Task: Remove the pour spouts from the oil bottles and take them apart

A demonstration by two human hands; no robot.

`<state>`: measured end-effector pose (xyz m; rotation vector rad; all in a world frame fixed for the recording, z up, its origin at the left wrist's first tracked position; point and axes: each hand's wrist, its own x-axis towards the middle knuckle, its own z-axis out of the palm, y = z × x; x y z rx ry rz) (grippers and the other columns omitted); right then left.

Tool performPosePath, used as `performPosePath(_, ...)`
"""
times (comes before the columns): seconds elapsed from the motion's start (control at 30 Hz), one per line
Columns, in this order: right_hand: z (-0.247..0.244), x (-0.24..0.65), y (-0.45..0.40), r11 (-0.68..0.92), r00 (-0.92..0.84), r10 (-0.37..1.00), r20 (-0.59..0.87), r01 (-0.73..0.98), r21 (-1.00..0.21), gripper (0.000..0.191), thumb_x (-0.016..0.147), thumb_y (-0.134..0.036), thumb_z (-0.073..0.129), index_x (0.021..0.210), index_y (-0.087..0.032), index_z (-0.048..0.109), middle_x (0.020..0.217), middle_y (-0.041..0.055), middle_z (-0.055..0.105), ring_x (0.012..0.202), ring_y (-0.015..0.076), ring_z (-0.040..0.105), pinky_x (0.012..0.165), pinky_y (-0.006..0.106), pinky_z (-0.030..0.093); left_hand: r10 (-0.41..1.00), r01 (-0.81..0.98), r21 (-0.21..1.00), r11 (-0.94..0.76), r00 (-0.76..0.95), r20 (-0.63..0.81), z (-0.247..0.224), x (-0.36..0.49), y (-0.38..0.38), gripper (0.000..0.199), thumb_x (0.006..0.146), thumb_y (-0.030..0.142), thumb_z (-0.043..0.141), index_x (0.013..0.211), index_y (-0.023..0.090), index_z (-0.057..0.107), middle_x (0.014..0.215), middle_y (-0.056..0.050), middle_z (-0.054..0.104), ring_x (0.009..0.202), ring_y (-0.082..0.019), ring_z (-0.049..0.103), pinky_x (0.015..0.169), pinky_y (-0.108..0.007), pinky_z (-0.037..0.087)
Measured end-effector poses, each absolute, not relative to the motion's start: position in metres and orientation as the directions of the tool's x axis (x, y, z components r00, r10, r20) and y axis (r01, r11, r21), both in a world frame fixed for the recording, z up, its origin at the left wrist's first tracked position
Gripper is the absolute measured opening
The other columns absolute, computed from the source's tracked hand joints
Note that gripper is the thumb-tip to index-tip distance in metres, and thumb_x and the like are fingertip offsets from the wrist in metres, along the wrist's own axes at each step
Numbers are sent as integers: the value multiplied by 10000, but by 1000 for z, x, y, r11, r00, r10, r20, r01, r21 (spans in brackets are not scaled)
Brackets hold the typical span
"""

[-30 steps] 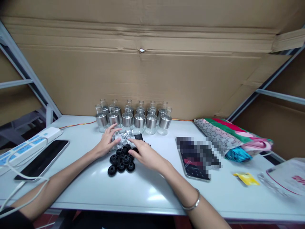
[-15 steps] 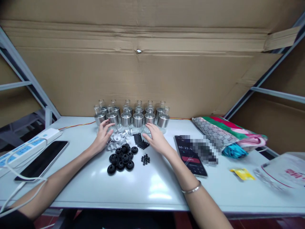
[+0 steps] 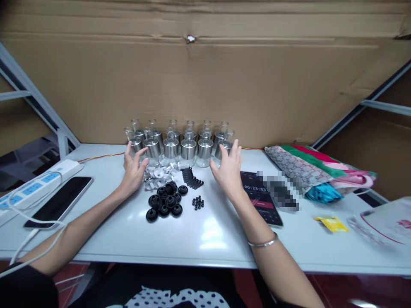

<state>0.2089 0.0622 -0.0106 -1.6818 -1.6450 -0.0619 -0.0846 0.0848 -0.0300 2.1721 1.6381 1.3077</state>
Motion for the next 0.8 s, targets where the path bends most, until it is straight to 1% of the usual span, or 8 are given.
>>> performPosePath(0.13, -18, 212, 67, 137, 118, 908, 402, 823, -551, 659, 799, -327, 564, 1373, -70, 369, 1548, 228, 6, 1415, 362, 135, 1126, 514, 217, 838, 719, 561, -410, 54, 544, -26, -87, 86, 458, 923, 565, 301, 1284, 307, 413, 1542, -36, -7, 1438, -306, 13, 1145, -557, 104)
performPosePath(0.27, -19, 218, 71, 167, 74, 916, 395, 824, -542, 685, 807, -379, 549, 1400, -111, 335, 1562, 176, -2, 1428, 328, 86, 1141, 498, 183, 832, 731, 544, -412, 59, 552, -30, -89, 89, 459, 917, 572, 315, 1281, 312, 421, 1537, -56, 92, 1435, -328, 19, 1121, -610, 85)
performPosePath(0.4, -17, 220, 68, 122, 84, 932, 353, 844, -523, 707, 803, -426, 561, 1401, -127, 331, 1564, 170, 10, 1427, 343, 63, 1140, 510, 182, 788, 749, 498, -437, 51, 614, -33, -87, 89, 418, 935, 512, 326, 1280, 294, 419, 1521, -91, 163, 1427, -344, 73, 1088, -661, 74)
performPosePath(0.47, -14, 217, 64, 122, 85, 928, 363, 850, -513, 706, 797, -425, 576, 1398, -148, 330, 1566, 159, 15, 1425, 360, 34, 1128, 545, 191, 680, 750, 358, -556, 162, 715, -29, -86, 84, 396, 934, 450, 379, 1293, 283, 393, 1510, -107, 191, 1417, -328, 132, 1098, -635, 107)
performPosePath(0.53, -9, 212, 58, 167, 70, 902, 427, 854, -493, 675, 795, -408, 590, 1383, -181, 349, 1568, 141, 38, 1424, 373, 36, 1111, 579, 205, 484, 666, 93, -740, 431, 761, -19, -83, 75, 409, 910, 377, 466, 1295, 265, 386, 1452, -120, 317, 1371, -299, 272, 1097, -565, 220)
performPosePath(0.6, -1, 204, 50, 238, 37, 850, 526, 862, -447, 596, 805, -357, 590, 1341, -175, 404, 1548, 160, 147, 1419, 363, 129, 1108, 563, 234, 311, 502, -71, -862, 633, 709, -9, -77, 64, 404, 900, 297, 498, 1286, 239, 391, 1320, -112, 489, 1259, -249, 441, 1031, -450, 369)
performPosePath(0.7, 10, 192, 39, 418, -106, 767, 632, 830, -368, 363, 847, -273, 539, 1197, -176, 535, 1333, 164, 505, 1268, 294, 450, 1049, 486, 372, 215, 399, -128, -908, 706, 675, 0, -68, 48, 336, 899, 231, 495, 1226, 187, 434, 1169, -97, 606, 1137, -224, 535, 928, -374, 443)
performPosePath(0.8, 15, 180, 31, 557, -232, 697, 679, 771, -308, 219, 869, -213, 509, 1065, -184, 604, 1147, 127, 627, 1096, 248, 573, 940, 426, 471, 193, 390, -153, -908, 714, 673, 1, -65, 42, 263, 888, 124, 490, 1146, 170, 475, 1023, -62, 658, 980, -190, 593, 855, -340, 462)
